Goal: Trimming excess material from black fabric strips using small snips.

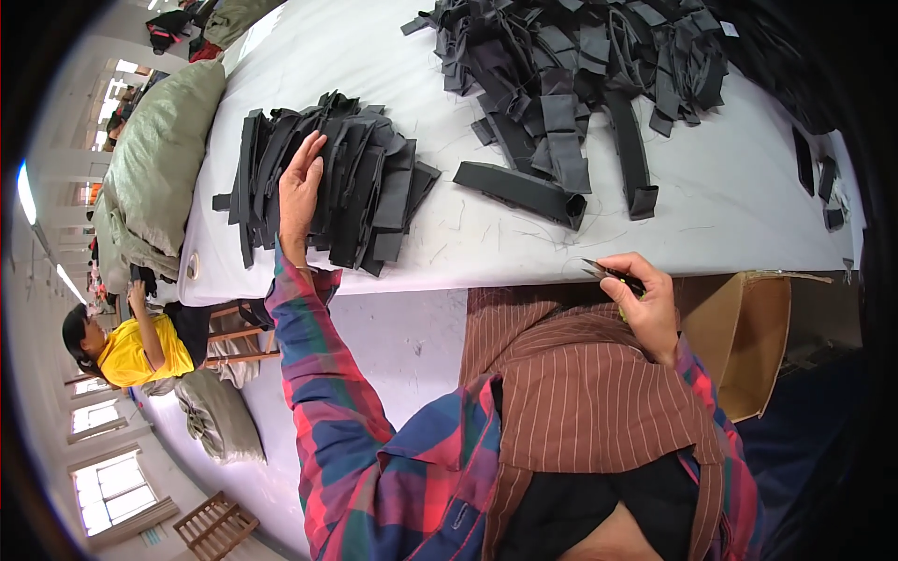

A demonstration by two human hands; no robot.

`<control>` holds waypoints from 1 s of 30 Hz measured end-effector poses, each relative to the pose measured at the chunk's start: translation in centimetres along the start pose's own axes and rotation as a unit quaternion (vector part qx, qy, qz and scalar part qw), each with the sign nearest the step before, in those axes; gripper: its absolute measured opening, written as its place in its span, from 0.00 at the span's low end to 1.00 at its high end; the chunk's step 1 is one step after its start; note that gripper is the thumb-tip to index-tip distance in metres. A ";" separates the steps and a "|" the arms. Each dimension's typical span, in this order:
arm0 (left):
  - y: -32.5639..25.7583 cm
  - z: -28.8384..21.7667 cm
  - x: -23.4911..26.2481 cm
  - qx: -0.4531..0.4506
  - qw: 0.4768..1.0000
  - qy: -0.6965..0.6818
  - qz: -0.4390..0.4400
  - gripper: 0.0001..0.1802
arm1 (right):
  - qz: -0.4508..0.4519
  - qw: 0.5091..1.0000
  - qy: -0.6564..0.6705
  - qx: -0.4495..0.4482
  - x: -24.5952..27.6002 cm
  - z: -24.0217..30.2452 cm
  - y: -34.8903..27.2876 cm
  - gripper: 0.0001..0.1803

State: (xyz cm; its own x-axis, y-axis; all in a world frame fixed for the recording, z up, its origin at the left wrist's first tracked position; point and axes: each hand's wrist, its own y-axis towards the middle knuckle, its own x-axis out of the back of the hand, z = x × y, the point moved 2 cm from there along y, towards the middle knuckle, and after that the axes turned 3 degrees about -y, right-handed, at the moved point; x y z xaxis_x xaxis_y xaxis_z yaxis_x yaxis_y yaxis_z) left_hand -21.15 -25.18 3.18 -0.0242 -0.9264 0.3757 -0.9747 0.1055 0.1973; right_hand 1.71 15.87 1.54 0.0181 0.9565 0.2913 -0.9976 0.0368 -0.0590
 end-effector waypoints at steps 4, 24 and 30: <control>-0.8 2.9 0.3 -0.007 0.998 0.046 0.052 0.23 | -0.006 1.000 0.013 0.017 -0.2 0.1 0.1 0.10; -6.9 -3.7 -20.2 -0.230 0.899 0.305 0.216 0.28 | 0.004 0.998 0.059 -0.026 0.6 -0.9 -0.1 0.11; -7.0 -5.9 -21.7 -0.107 0.888 0.342 0.288 0.30 | -0.018 0.999 0.050 -0.005 1.6 -1.1 -0.4 0.11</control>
State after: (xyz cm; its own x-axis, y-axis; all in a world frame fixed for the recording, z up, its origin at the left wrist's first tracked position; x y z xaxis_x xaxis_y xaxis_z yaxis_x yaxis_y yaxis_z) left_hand -12.50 -3.71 -1.00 -0.2929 -0.2685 0.9177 -0.7781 0.6247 -0.0657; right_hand 2.21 17.69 0.93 0.0614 0.9784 0.1973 -0.9955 0.0744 -0.0593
